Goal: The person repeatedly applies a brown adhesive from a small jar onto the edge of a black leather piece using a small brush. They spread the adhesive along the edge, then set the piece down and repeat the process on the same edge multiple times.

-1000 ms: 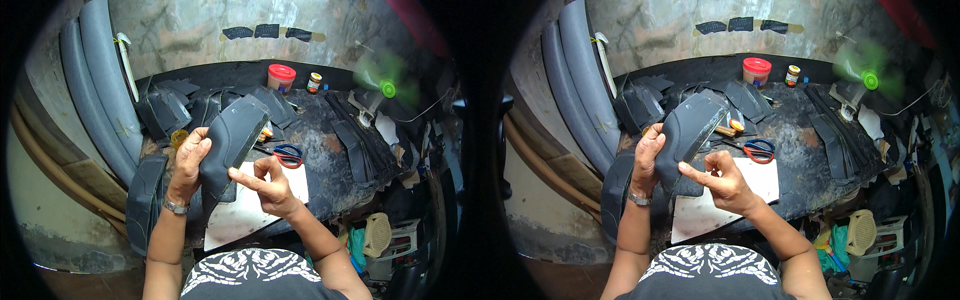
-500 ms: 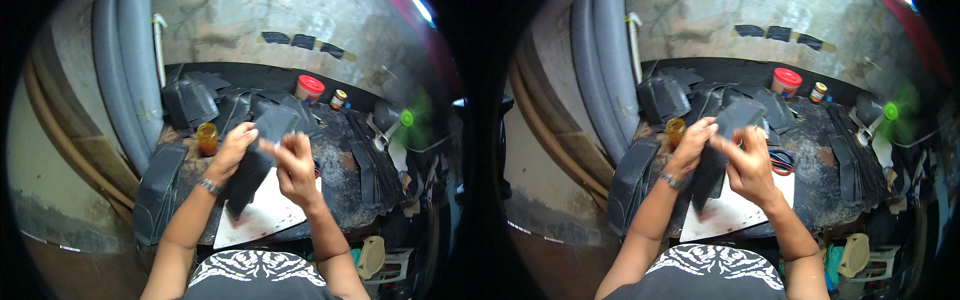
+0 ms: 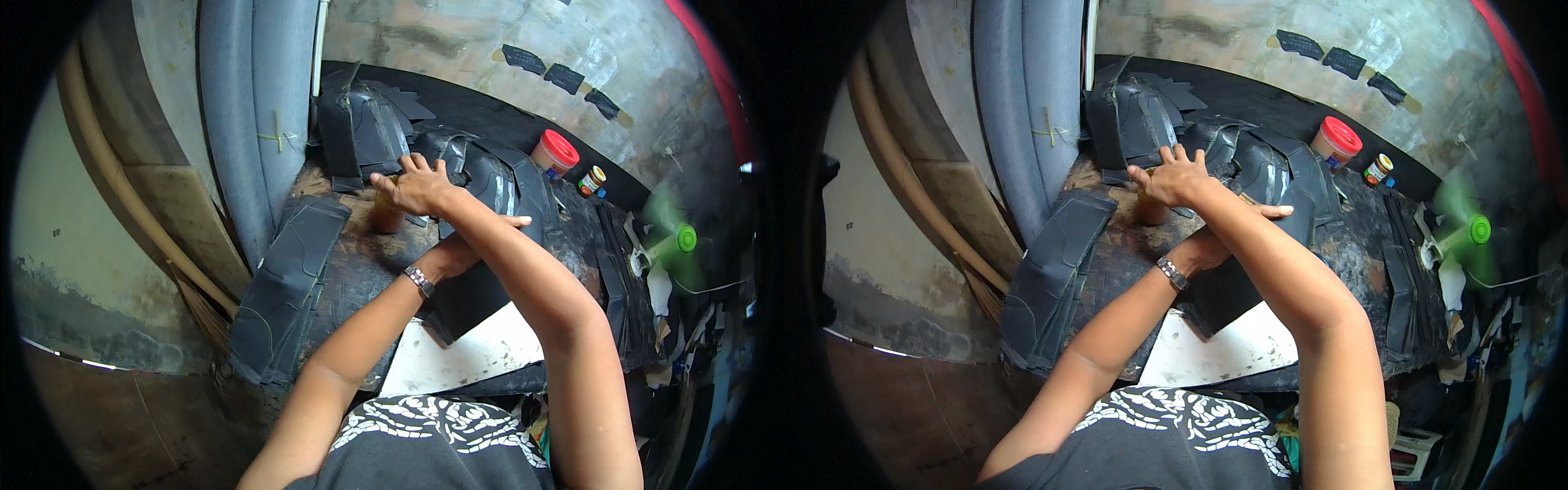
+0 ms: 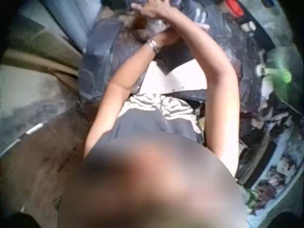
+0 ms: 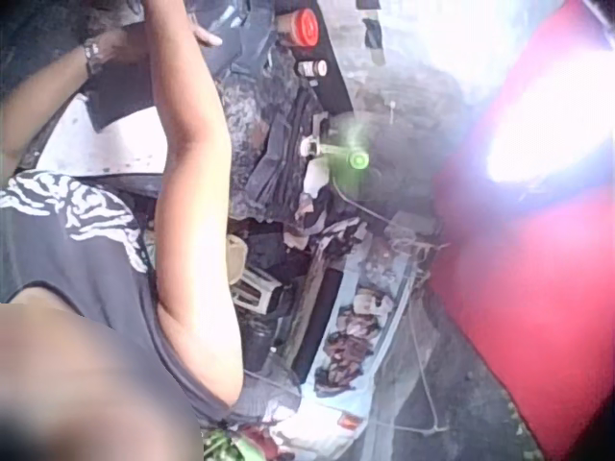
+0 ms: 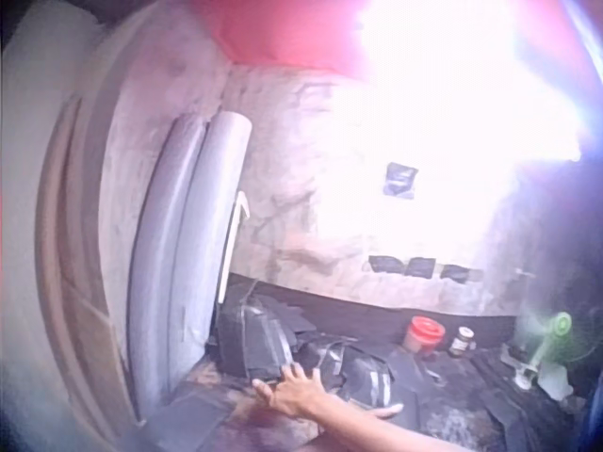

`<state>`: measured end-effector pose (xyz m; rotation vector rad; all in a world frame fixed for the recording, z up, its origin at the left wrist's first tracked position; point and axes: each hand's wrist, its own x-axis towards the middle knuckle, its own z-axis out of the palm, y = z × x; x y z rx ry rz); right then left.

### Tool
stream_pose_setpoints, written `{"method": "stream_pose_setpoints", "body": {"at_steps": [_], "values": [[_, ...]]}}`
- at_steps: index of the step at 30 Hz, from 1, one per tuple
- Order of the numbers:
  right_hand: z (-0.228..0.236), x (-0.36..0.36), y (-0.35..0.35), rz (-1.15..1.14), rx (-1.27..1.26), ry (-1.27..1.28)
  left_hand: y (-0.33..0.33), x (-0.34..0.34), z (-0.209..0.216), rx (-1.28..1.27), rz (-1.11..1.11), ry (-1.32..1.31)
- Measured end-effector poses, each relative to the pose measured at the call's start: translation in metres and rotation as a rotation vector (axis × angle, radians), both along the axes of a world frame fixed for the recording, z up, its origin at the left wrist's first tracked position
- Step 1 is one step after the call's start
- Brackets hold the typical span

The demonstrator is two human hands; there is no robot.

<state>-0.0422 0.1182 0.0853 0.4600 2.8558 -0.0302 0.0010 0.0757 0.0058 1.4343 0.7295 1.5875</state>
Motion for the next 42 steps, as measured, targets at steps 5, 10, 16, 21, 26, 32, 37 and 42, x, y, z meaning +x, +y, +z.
{"method": "stream_pose_setpoints", "body": {"at_steps": [5,10,16,21,26,32,37,42], "values": [[0.028,0.010,0.008,0.088,-0.095,0.384,0.003,-0.002,-0.010,-0.074,0.210,0.317],[0.043,0.047,-0.014,0.132,0.051,0.082,0.013,0.001,-0.011,0.238,0.315,0.398],[0.113,0.155,-0.002,0.235,0.012,0.654,-0.013,-0.011,0.023,-0.146,0.064,-0.052],[0.105,0.255,-0.008,-0.028,-0.265,1.067,-0.038,-0.002,0.055,-0.105,-0.050,-0.133],[0.036,0.292,-0.016,-0.174,-0.910,1.271,-0.051,0.004,0.072,-0.085,-0.011,-0.043],[0.002,0.301,-0.013,-0.179,-1.125,1.240,-0.052,0.013,0.082,-0.060,-0.013,0.008],[-0.001,0.302,-0.021,-0.157,-1.074,1.237,-0.052,0.018,0.084,-0.075,-0.026,-0.024],[0.001,0.300,-0.036,-0.038,-0.703,1.195,-0.053,0.020,0.085,-0.070,-0.042,-0.069]]}}
